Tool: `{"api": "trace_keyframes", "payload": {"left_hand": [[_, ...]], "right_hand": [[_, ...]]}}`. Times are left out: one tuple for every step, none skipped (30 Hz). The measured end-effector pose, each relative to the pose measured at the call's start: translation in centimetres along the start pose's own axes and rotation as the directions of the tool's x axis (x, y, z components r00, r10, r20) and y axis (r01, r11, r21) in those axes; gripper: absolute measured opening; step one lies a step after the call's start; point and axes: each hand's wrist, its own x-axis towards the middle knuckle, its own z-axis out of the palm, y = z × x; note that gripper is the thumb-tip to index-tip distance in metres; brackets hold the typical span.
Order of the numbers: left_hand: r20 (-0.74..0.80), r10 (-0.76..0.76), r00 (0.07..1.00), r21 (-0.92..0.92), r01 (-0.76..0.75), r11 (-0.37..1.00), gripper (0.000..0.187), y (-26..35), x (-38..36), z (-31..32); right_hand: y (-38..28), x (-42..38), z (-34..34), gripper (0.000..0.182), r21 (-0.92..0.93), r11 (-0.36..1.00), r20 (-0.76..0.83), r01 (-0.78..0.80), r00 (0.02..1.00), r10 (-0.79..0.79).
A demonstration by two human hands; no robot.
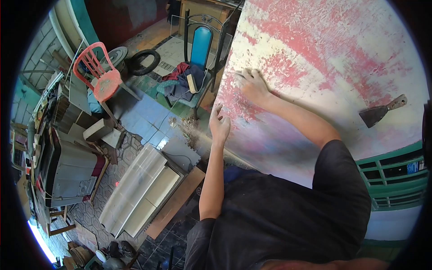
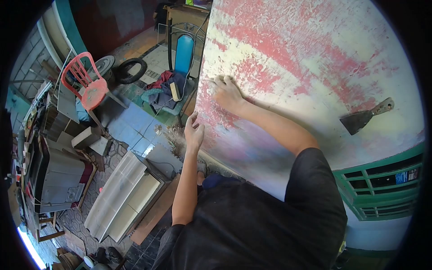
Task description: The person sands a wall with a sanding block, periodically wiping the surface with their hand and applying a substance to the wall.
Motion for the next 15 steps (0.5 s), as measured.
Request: {"api": "trace_keyframes", "payload": {"left_hand": [[0.003,0.004,1.000,-0.001,-0.004,1.000,0.057,-0.1,0.3,-0.1],[-0.001,0.000,1.000,-0.002,0.000,1.000,0.057,-0.4,0.1,-0.2],[-0.011,-0.002,1.000,-0.006,0.002,1.000,0.058,-0.5,0.2,-0.1],[-0.010,-0.006,1.000,-0.008,0.006,1.000,0.058,-0.4,0.1,0.1],[0.000,-0.008,1.000,0.007,0.008,1.000,0.057,-0.1,0.0,0.2],[0.008,-0.005,1.000,0.024,0.005,1.000,0.057,-0.1,0.2,0.3],[0.008,-0.008,1.000,0.027,0.007,1.000,0.057,-0.1,0.1,0.4],[0.037,-0.027,0.999,0.013,0.026,1.000,0.058,-0.1,-0.1,0.5],[0.063,-0.042,0.997,-0.003,0.042,0.999,0.059,-0.2,-0.1,0.6],[0.067,-0.058,0.996,0.003,0.058,0.998,0.059,-0.1,-0.2,0.6],[0.069,-0.063,0.996,0.006,0.063,0.998,0.059,-0.1,-0.3,0.5],[0.070,-0.050,0.996,0.030,0.048,0.998,0.059,-0.1,-0.1,0.4],[0.071,-0.032,0.997,0.050,0.029,0.998,0.059,-0.1,-0.1,0.4],[0.071,-0.030,0.997,0.048,0.026,0.999,0.059,-0.3,-0.3,0.4],[0.067,-0.025,0.997,0.041,0.022,0.999,0.059,-0.5,-0.2,0.4]], "right_hand": [[2.1,1.0,-1.8,0.021,-0.151,0.988,0.006,-0.039,0.999,0.040],[4.5,2.1,-3.7,0.016,-0.293,0.953,0.013,-0.073,0.997,0.080],[6.9,3.3,-4.9,0.008,-0.271,0.936,-0.064,-0.224,0.975,0.215],[9.7,4.4,-5.7,0.010,-0.184,0.922,-0.219,-0.341,0.928,0.300],[11.7,5.2,-7.9,0.014,-0.113,0.919,-0.363,-0.379,0.876,0.317],[12.1,5.5,-7.3,0.018,-0.128,0.916,-0.424,-0.380,0.856,0.296],[12.1,5.5,-6.8,0.022,-0.141,0.912,-0.481,-0.384,0.832,0.276],[10.7,5.2,-5.9,0.022,-0.137,0.913,-0.482,-0.384,0.831,0.278],[8.3,4.6,-4.4,0.029,-0.221,0.914,-0.324,-0.341,0.909,0.261],[5.7,4.0,-2.7,0.036,-0.297,0.912,-0.153,-0.282,0.957,0.246],[2.9,3.0,-1.0,0.045,-0.279,0.953,-0.004,-0.121,0.992,0.125],[0.2,2.1,-0.9,0.048,-0.151,0.988,0.244,-0.018,0.968,0.055],[-0.8,1.1,0.1,0.048,-0.150,0.988,0.247,-0.021,0.967,0.058],[-1.5,0.2,1.2,0.046,-0.062,0.998,0.192,0.012,0.981,0.000],[-1.6,0.2,1.8,0.045,0.022,0.998,0.124,0.054,0.991,-0.056]]}}
